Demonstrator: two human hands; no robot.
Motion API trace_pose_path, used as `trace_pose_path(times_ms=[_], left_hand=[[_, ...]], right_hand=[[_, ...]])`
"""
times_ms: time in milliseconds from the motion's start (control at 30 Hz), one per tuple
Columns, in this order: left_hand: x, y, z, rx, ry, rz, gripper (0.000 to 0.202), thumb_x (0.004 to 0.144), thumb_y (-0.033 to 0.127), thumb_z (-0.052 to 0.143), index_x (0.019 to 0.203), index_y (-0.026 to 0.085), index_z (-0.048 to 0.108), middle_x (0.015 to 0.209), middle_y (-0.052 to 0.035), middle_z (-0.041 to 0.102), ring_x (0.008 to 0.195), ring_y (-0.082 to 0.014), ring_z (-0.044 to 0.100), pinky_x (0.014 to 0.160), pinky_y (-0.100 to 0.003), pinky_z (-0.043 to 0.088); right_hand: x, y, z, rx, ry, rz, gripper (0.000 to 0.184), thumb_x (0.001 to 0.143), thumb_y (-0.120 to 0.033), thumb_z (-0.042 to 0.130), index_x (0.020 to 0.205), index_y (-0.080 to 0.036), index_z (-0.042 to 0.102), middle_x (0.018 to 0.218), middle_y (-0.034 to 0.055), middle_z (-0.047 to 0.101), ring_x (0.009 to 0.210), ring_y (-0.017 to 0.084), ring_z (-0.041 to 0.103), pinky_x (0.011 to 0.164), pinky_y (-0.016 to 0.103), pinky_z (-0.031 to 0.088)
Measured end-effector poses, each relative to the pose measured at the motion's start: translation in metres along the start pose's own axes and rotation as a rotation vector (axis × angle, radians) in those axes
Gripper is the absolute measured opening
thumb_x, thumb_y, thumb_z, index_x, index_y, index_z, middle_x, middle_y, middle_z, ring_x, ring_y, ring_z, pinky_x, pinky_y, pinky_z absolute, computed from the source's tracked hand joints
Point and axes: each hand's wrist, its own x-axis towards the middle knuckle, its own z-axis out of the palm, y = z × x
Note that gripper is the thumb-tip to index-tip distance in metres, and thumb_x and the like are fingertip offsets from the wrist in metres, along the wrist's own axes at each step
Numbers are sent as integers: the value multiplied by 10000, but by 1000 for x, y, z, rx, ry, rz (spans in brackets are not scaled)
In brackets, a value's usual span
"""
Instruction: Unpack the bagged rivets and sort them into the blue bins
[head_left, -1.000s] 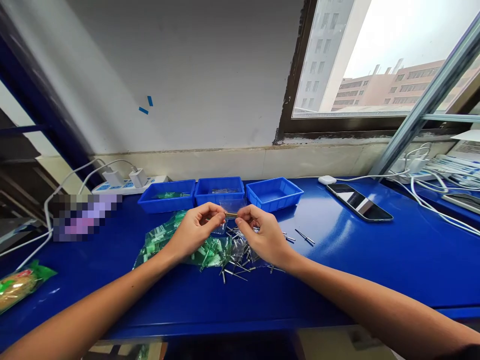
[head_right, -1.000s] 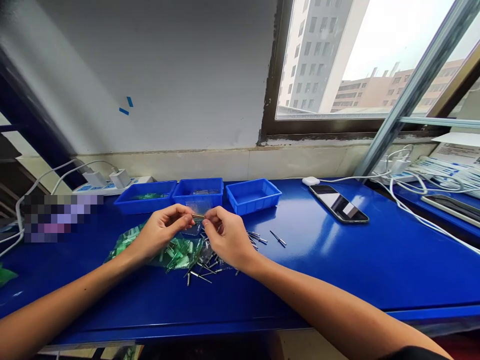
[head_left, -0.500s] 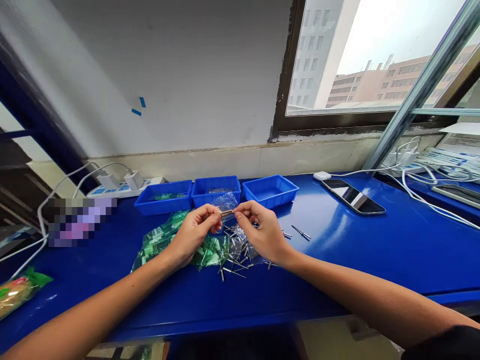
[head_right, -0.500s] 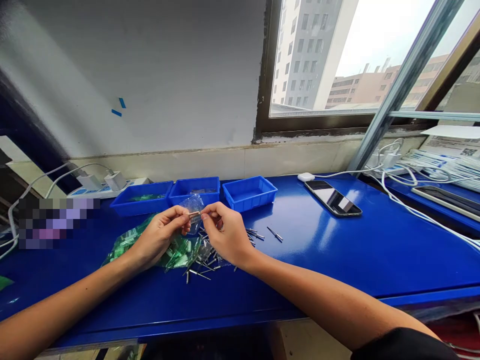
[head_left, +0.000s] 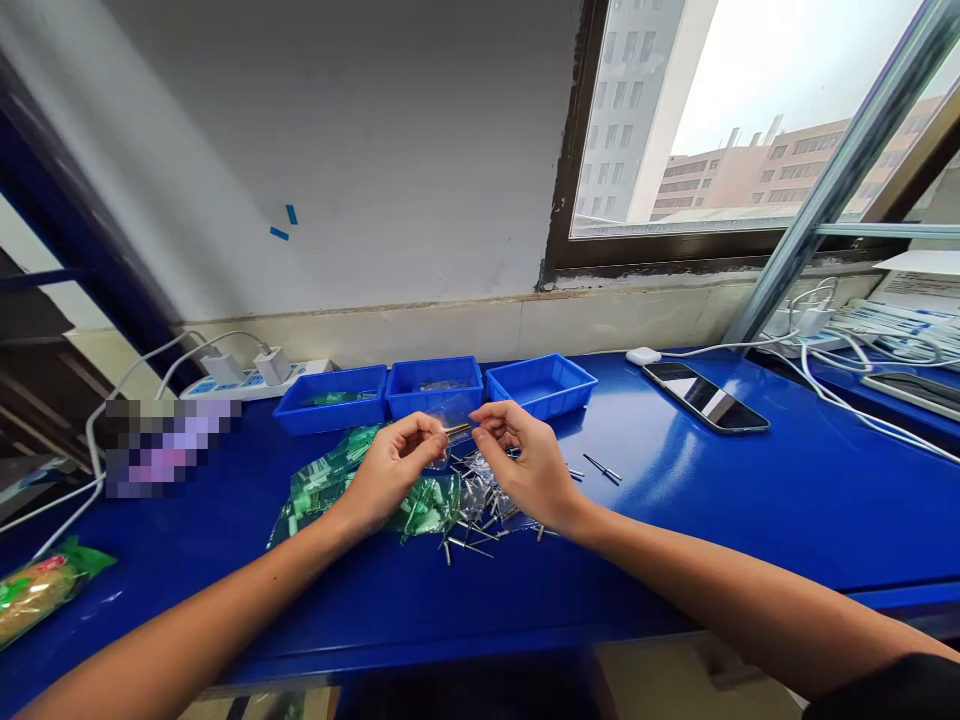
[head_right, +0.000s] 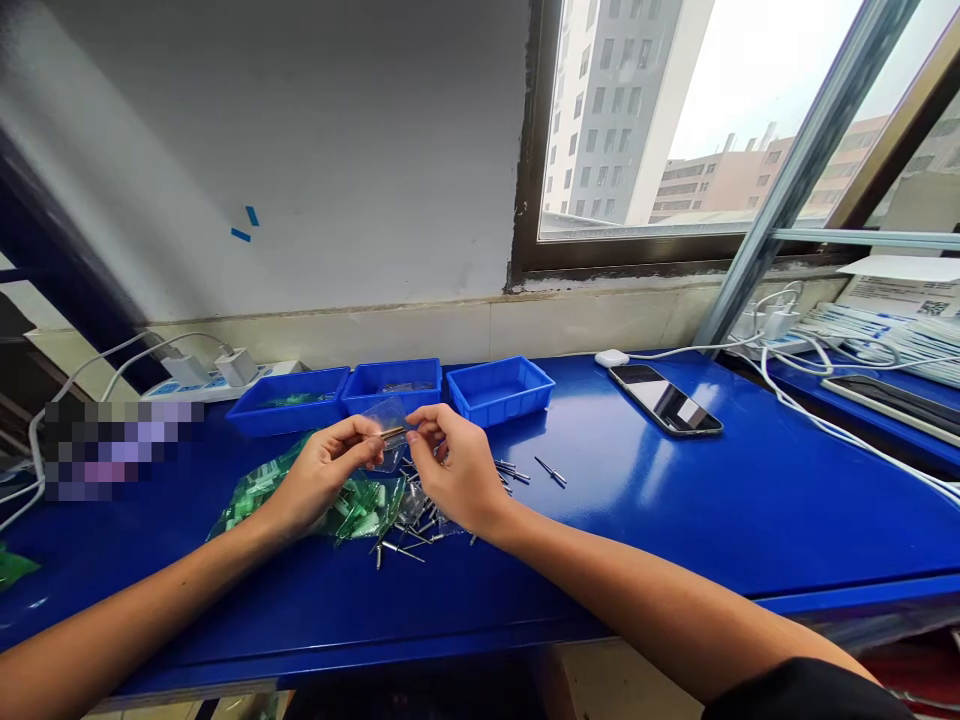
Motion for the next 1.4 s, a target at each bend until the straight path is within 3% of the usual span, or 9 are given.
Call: trace_pose_path(times_ms=[333,567,867,1400], left_hand=[[-1,4,-2,175,-8,39,194,745,347,568,744,154,593,668,3,547,623,-125,486,571,-225,383],[-1,2,-7,297,-37,86,179,756,320,571,688,156,587,633,11,545,604,-118,480,577,-225,383],[0,0,-4,324,-89,78,208,795,344,549,797,153,629,692,-12,598,647,-136,514,602,-239,396],[1,2,-5,217,-72,19,239,739,392,596,704,157,626,643,-15,575,609,-137,473,568,-239,358]], right_hand=[[2,0,-1,-1,-67,106,87,787,-228,506,773,-171,569,642,-1,572,575,104,489,520,249,372],[1,0,-1,6,-114,121,84,779,-226,513,763,-166,570,647,-2,563,599,109,491,537,251,375],[2,3,0,-3,-98,119,77,776,-229,516,738,-174,554,612,-14,541,569,98,465,507,237,366],[2,3,2,80,-109,178,101,769,-256,525,788,-166,568,594,-31,503,525,87,426,482,241,333]])
